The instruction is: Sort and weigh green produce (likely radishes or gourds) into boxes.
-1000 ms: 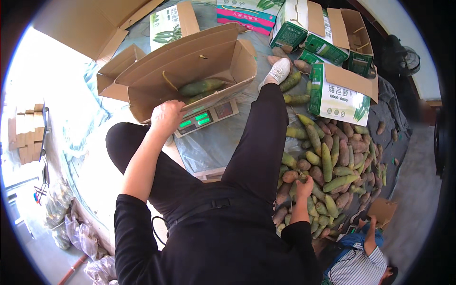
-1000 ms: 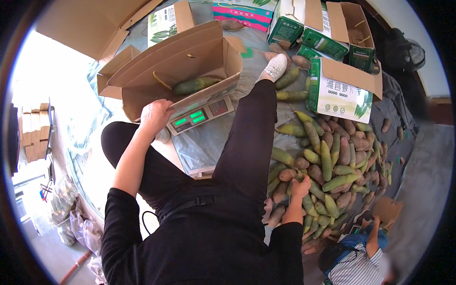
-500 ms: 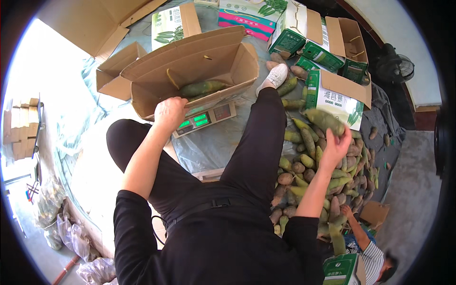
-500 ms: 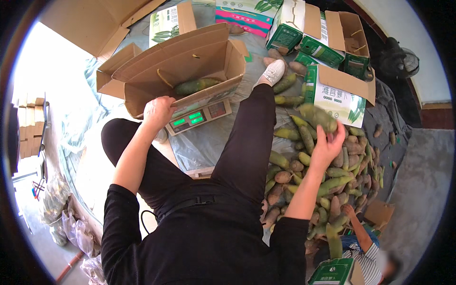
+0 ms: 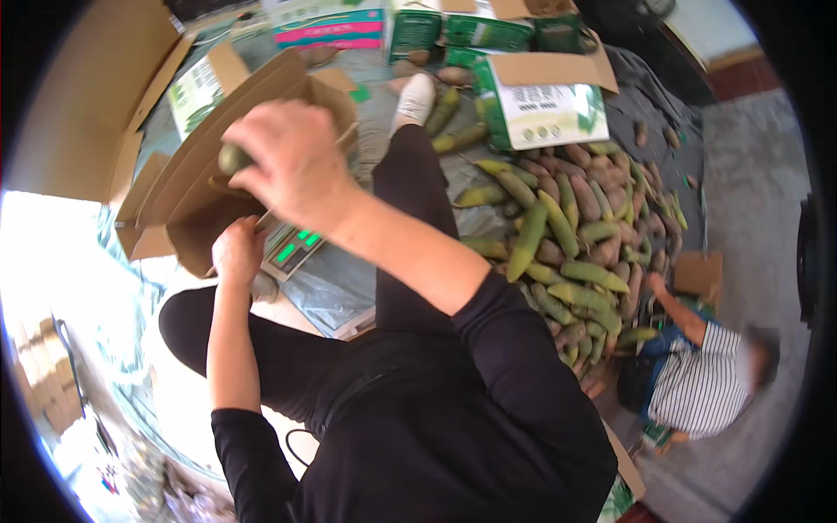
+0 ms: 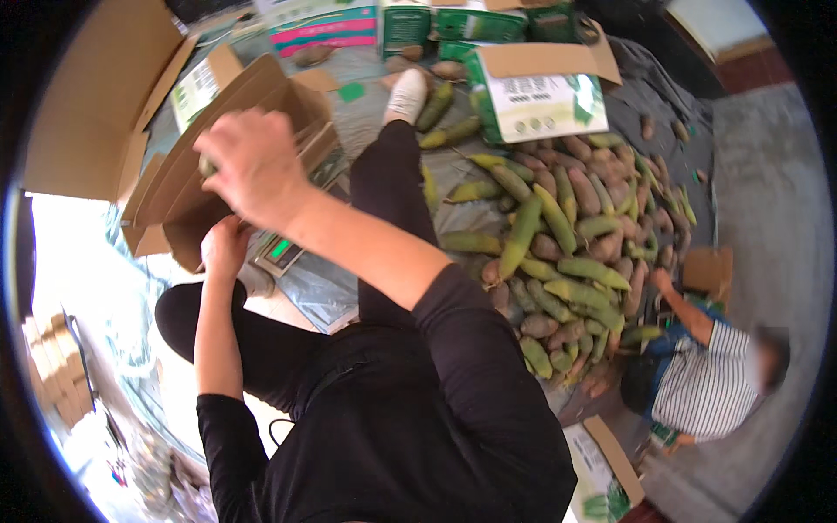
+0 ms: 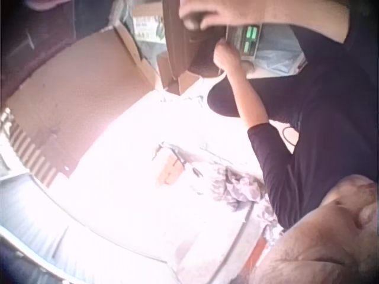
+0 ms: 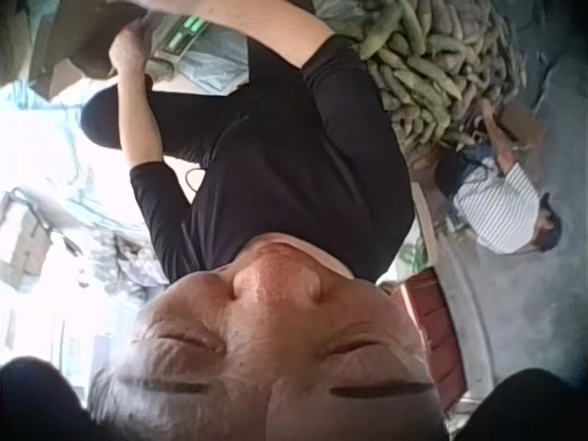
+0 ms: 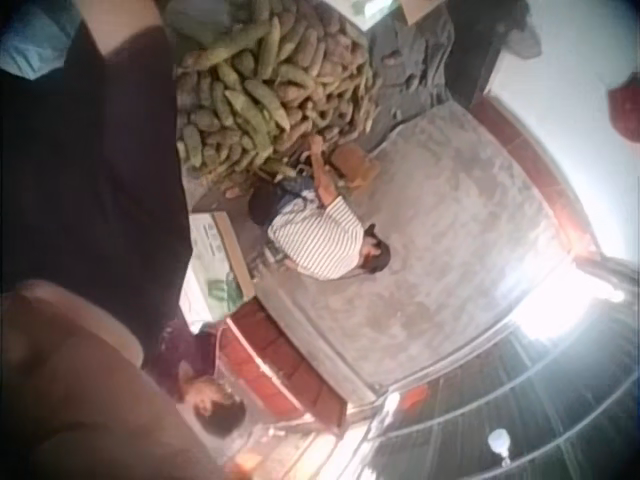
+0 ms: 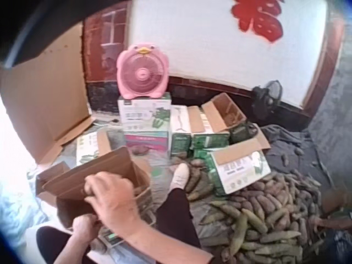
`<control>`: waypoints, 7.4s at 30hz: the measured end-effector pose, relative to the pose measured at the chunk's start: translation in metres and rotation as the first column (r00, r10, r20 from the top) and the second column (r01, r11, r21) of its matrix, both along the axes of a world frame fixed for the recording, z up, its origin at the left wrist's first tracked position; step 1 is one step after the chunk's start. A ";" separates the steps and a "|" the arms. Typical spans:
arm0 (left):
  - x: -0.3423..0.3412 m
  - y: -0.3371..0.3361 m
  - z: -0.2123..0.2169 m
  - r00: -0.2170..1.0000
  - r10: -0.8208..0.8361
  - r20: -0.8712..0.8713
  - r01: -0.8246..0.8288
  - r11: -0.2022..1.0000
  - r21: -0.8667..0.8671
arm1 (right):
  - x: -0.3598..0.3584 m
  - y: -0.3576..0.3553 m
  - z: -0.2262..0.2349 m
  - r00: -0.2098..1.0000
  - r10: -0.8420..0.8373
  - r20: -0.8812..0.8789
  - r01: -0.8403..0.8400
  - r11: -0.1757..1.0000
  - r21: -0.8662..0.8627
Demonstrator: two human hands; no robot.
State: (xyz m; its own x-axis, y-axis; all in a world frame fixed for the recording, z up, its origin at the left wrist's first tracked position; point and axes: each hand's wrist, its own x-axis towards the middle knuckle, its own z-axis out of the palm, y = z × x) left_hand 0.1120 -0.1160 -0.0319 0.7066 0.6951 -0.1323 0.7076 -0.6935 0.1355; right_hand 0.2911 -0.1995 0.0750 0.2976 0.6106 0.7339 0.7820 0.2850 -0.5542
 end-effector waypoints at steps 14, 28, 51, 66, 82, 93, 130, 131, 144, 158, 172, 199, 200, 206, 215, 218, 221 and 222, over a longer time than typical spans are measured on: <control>0.005 -0.004 0.012 0.995 0.063 0.077 -0.058 0.997 -0.057 | 0.154 -0.197 -0.148 0.732 -0.595 -0.333 0.414 0.776 -0.477; 0.012 -0.007 0.011 0.993 0.105 0.057 -0.100 0.992 -0.082 | 0.086 -0.328 -0.330 0.292 -0.897 -0.332 0.053 0.362 -0.931; 0.014 -0.002 0.009 0.987 0.158 0.039 -0.154 0.984 -0.093 | 0.087 -0.310 -0.377 0.055 -0.925 -0.377 -0.195 0.360 -0.912; 0.005 -0.004 0.008 0.995 0.071 0.064 -0.069 0.997 -0.037 | 0.164 -0.281 -0.260 -0.049 -0.713 -0.699 0.154 0.686 -0.711; 0.002 -0.001 0.016 0.995 0.091 0.044 -0.089 0.995 -0.036 | 0.142 -0.160 -0.012 0.730 -0.388 -0.563 0.215 0.912 -0.351; 0.005 -0.001 0.007 0.999 0.030 0.025 -0.029 0.999 -0.018 | 0.052 -0.008 0.069 0.869 0.274 -0.411 -0.226 0.960 0.163; 0.008 0.005 -0.001 0.995 -0.001 0.097 0.009 0.997 -0.075 | 0.038 -0.371 -0.346 0.443 -0.884 -0.151 0.031 0.184 -0.982; 0.006 0.006 0.000 0.996 -0.003 0.092 0.009 0.997 -0.071 | 0.038 -0.366 -0.345 0.442 -0.883 -0.156 0.027 0.188 -0.982; 0.002 0.009 -0.002 0.998 -0.001 0.064 0.004 0.999 -0.046 | 0.059 -0.358 -0.328 0.315 -0.939 -0.137 0.129 0.186 -0.974; 0.008 0.006 -0.003 0.997 -0.053 0.065 0.058 0.995 -0.084 | 0.098 -0.412 -0.306 -0.104 -0.991 -0.084 0.276 0.053 -0.960; 0.005 0.012 -0.008 0.997 0.019 0.070 -0.009 0.989 -0.145 | 0.089 -0.444 -0.331 -0.201 -0.979 -0.043 0.241 -0.007 -0.970; 0.008 0.003 -0.006 0.977 0.097 0.191 -0.031 0.946 -0.322 | 0.103 -0.442 -0.335 -0.221 -0.966 -0.130 0.256 0.071 -0.964; 0.001 0.012 -0.011 0.976 0.105 0.189 -0.046 0.955 -0.292 | 0.105 -0.439 -0.334 -0.223 -0.964 -0.148 0.253 0.089 -0.963; 0.008 0.012 -0.013 0.995 0.008 0.103 0.006 0.991 -0.137 | 0.112 -0.453 -0.360 -0.175 -0.983 -0.055 0.236 0.013 -0.972; 0.001 0.016 -0.014 0.992 0.011 0.123 0.004 0.993 -0.119 | 0.133 -0.434 -0.345 -0.100 -0.995 0.004 0.048 -0.009 -0.999; -0.002 0.017 -0.011 0.996 0.001 0.089 0.006 0.997 -0.071 | 0.139 -0.417 -0.334 0.005 -0.997 0.081 -0.030 -0.081 -0.996; 0.006 0.010 -0.014 0.990 0.009 0.142 0.008 0.992 -0.123 | 0.147 -0.430 -0.348 -0.083 -0.980 0.182 -0.071 -0.176 -0.982; 0.004 0.013 -0.014 0.990 -0.008 0.141 0.026 0.992 -0.123 | 0.146 -0.427 -0.350 -0.069 -0.983 0.170 -0.072 -0.166 -0.984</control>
State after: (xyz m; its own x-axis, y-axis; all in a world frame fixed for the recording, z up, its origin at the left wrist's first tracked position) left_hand 0.1156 -0.1030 -0.0455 0.7358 0.6672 -0.1160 0.6639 -0.6770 0.3177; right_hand 0.4369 -0.6261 -0.2746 0.6659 -0.4527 -0.5930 -0.6261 -0.7713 -0.1144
